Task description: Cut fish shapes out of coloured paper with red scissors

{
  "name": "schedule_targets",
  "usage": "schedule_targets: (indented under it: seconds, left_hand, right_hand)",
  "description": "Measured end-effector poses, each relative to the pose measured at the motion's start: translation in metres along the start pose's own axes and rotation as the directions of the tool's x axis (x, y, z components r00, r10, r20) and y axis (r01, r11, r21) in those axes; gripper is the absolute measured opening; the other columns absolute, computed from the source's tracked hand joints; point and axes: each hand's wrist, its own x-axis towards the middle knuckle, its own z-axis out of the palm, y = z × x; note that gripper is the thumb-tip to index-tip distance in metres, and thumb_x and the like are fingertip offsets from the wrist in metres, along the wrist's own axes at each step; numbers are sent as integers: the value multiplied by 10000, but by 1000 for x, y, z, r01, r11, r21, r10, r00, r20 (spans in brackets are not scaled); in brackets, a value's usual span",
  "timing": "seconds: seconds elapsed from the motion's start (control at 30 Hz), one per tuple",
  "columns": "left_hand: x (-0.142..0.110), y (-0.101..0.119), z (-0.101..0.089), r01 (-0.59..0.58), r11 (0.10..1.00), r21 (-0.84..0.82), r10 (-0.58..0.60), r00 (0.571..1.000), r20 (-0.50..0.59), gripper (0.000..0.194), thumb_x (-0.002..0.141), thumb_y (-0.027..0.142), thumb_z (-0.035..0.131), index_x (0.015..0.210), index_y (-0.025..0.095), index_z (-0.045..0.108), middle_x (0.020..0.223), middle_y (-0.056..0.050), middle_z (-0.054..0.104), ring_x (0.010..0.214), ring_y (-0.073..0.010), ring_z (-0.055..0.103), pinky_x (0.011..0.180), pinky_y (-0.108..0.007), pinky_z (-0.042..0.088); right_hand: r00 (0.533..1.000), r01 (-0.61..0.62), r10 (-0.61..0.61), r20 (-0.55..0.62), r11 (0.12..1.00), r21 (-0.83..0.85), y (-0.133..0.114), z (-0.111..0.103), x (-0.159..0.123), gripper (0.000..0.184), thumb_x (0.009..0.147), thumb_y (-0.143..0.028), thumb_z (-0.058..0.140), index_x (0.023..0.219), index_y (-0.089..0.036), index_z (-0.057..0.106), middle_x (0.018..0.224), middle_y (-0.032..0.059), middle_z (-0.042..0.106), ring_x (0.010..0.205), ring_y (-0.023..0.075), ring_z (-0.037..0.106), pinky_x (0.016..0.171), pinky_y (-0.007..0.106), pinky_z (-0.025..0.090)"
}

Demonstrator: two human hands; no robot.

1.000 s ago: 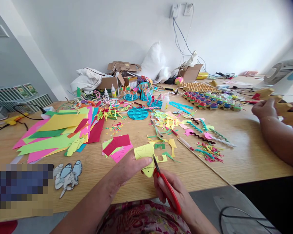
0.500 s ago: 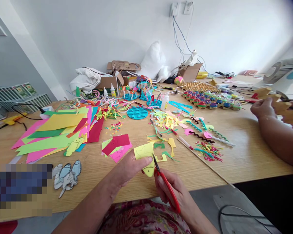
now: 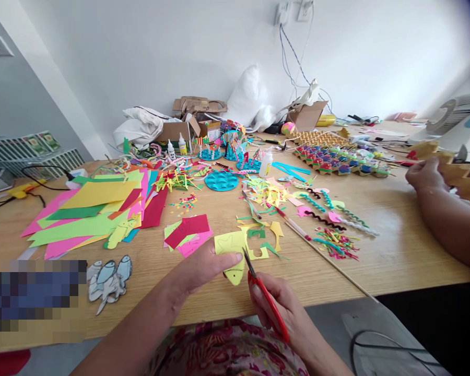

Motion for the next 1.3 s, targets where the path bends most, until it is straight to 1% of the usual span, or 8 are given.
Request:
schedule_targets:
  seconds: [0.1, 0.2, 0.3, 0.43, 0.6, 0.8, 1.03, 1.3]
  left_hand:
    - [-1, 1, -2, 4, 999, 34, -4, 1000, -7, 155, 664, 256, 603, 770, 148, 637, 732, -8, 621, 705, -151, 520, 672, -264, 411]
    - [-2, 2, -2, -9, 999, 49, 10, 1000, -25, 169, 678, 286, 596, 773, 152, 637, 736, -10, 619, 719, -158, 522, 686, -273, 411]
    - [-2, 3, -1, -10, 999, 40, 11, 999, -35, 174, 661, 286, 611, 770, 155, 642, 735, -6, 617, 712, -155, 516, 673, -265, 407]
    - [-1, 3, 0, -11, 1000, 6, 11, 1000, -8, 162, 643, 287, 619, 728, 150, 633, 676, 2, 592, 650, -136, 492, 614, -244, 386]
    - [-1, 2, -1, 22, 999, 38, -22, 1000, 13, 140, 629, 262, 613, 708, 145, 607, 659, 5, 572, 622, -128, 481, 588, -239, 372]
    - [-1, 3, -3, 27, 997, 79, -28, 999, 15, 133, 647, 253, 592, 724, 145, 598, 669, 5, 565, 631, -127, 475, 593, -238, 370]
    - [-1, 10, -7, 42, 995, 89, -50, 994, 94, 100, 641, 235, 581, 616, 158, 524, 578, 41, 488, 544, -88, 392, 531, -219, 322]
    - [3, 12, -15, 68, 988, 137, -92, 978, 184, 101, 635, 224, 587, 661, 153, 520, 593, 48, 489, 546, -82, 404, 515, -206, 314]
  right_hand:
    - [1000, -11, 11, 4, 1000, 12, 1, 0, 0, 495, 814, -617, 414, 540, -208, 364, 431, -58, 383, 390, 79, 304, 377, 199, 249]
    - [999, -32, 32, 3, 999, 32, 0, 1, 0, 501, 797, -631, 425, 532, -213, 354, 427, -58, 379, 384, 80, 303, 371, 200, 252]
    - [999, -42, 41, 10, 998, 40, -5, 2, 0, 499, 780, -640, 437, 529, -216, 356, 420, -57, 380, 387, 88, 323, 374, 203, 277]
    - [1000, -20, 19, 17, 999, 36, -11, 2, 1, 486, 788, -621, 433, 530, -218, 353, 434, -54, 375, 413, 97, 346, 393, 205, 309]
    - [999, -27, 26, 28, 999, 36, -8, 1, 0, 483, 794, -618, 429, 542, -213, 361, 447, -50, 389, 423, 93, 333, 398, 203, 289]
    - [999, -27, 26, 37, 999, 27, -3, -1, 1, 473, 808, -610, 421, 564, -210, 361, 453, -59, 373, 422, 89, 297, 403, 207, 250]
    - [999, 7, -4, 52, 999, -45, -1, -4, 0, 483, 833, -589, 411, 548, -204, 352, 460, -63, 347, 423, 83, 283, 410, 216, 216]
    - [998, -3, 7, 67, 998, -58, 1, -5, 1, 495, 832, -604, 404, 545, -203, 350, 458, -64, 345, 416, 80, 283, 394, 211, 207]
